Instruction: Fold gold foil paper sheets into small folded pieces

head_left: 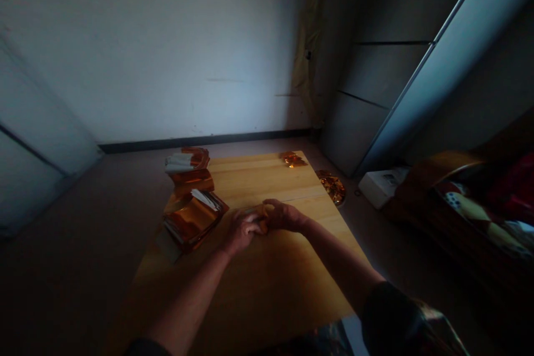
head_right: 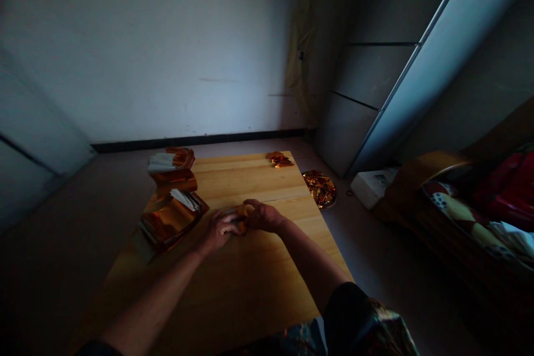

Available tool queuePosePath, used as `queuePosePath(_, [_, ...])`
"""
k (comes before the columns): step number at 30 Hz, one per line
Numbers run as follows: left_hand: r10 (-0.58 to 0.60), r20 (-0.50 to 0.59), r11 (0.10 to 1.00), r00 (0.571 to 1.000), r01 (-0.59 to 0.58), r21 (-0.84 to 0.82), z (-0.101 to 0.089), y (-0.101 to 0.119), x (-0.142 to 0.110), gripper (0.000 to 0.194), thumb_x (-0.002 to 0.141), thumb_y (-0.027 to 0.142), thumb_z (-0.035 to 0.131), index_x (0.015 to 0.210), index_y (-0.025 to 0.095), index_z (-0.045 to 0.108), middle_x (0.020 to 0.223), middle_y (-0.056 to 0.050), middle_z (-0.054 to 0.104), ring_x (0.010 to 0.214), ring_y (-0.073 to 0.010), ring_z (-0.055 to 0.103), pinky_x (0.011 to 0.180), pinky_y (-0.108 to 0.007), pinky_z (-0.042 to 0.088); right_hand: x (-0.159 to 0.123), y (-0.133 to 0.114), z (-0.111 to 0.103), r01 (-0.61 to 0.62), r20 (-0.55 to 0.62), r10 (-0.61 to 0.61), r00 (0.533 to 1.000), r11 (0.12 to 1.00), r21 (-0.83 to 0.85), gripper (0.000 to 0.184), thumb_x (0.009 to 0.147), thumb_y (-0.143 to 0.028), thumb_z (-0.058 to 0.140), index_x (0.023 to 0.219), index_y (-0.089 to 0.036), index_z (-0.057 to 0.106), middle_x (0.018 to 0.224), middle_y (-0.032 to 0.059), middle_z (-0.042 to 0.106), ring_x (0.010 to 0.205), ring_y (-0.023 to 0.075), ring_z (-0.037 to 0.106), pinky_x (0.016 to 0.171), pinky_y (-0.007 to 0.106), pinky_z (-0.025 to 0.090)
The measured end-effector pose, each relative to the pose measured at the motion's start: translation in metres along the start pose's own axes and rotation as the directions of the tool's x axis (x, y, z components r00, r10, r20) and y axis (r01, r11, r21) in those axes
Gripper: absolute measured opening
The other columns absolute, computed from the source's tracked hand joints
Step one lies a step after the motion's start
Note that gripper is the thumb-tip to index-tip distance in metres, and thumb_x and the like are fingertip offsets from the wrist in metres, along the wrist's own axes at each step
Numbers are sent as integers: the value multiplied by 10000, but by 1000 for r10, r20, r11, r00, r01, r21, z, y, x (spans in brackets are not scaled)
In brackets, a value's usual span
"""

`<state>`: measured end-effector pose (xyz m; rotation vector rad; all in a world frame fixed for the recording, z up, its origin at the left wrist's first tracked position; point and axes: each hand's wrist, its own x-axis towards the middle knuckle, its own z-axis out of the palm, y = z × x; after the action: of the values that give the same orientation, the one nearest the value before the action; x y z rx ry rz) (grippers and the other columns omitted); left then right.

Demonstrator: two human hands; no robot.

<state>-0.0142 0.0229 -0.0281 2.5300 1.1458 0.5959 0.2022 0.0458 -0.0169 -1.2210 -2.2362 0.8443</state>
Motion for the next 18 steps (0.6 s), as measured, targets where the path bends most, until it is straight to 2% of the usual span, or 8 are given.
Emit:
queuePosePath(2, [-1, 10, 1000, 1000, 1, -4, 0, -1, 0, 336, 765, 56, 523, 750, 316, 736, 1172, 13, 662, 1121, -182, 572, 1081, -476, 296, 0, 0, -1, 21, 26, -20, 999, 999, -33, 545, 685, -248, 728, 1200, -190, 559, 1073, 61, 636, 866, 166, 626, 722, 274, 531])
queuePosePath(6, [-6, 9, 1000, 1000, 6, -19, 1, -2, -1, 326, 779, 72, 524, 739, 316, 736, 1176, 6, 659, 1109, -180, 580, 1072, -473, 302, 8, 2, -6, 84, 177, -83, 981, 996, -1, 171, 689, -184, 734, 856, -175, 700, 928, 32, 672, 835, 144, 635, 726, 225, 501])
queuePosePath(8, [-18, 3, 1000, 1000, 18, -26, 1, -2, -1, 326, 768, 62, 529, 736, 313, 735, 1168, 9, 662, 1105, -180, 580, 1071, -469, 300, 13, 3, -7, 101, 212, -89, 973, 994, -44, 98, 702, -177, 727, 798, -180, 710, 904, 21, 672, 828, 133, 632, 722, 210, 485])
queuePosePath(13, [-21, -16, 999, 1000, 20, -44, 0, 0, -1, 306, 740, 51, 555, 697, 301, 727, 1127, 12, 676, 1087, -194, 588, 1060, -475, 303, 21, 2, -1, 26, 200, 25, 979, 969, -246, 132, 744, -275, 712, 851, -198, 718, 902, 14, 664, 741, 115, 624, 609, 183, 445])
queuePosePath(18, [-24, -24, 999, 999, 23, -45, -1, 4, 0, 282, 757, 89, 566, 682, 309, 725, 1122, 16, 675, 1074, -192, 588, 1050, -468, 312, 19, -9, 4, 33, 192, 66, 979, 883, -468, 276, 768, -417, 682, 931, -196, 705, 977, 53, 649, 750, 145, 625, 553, 195, 421])
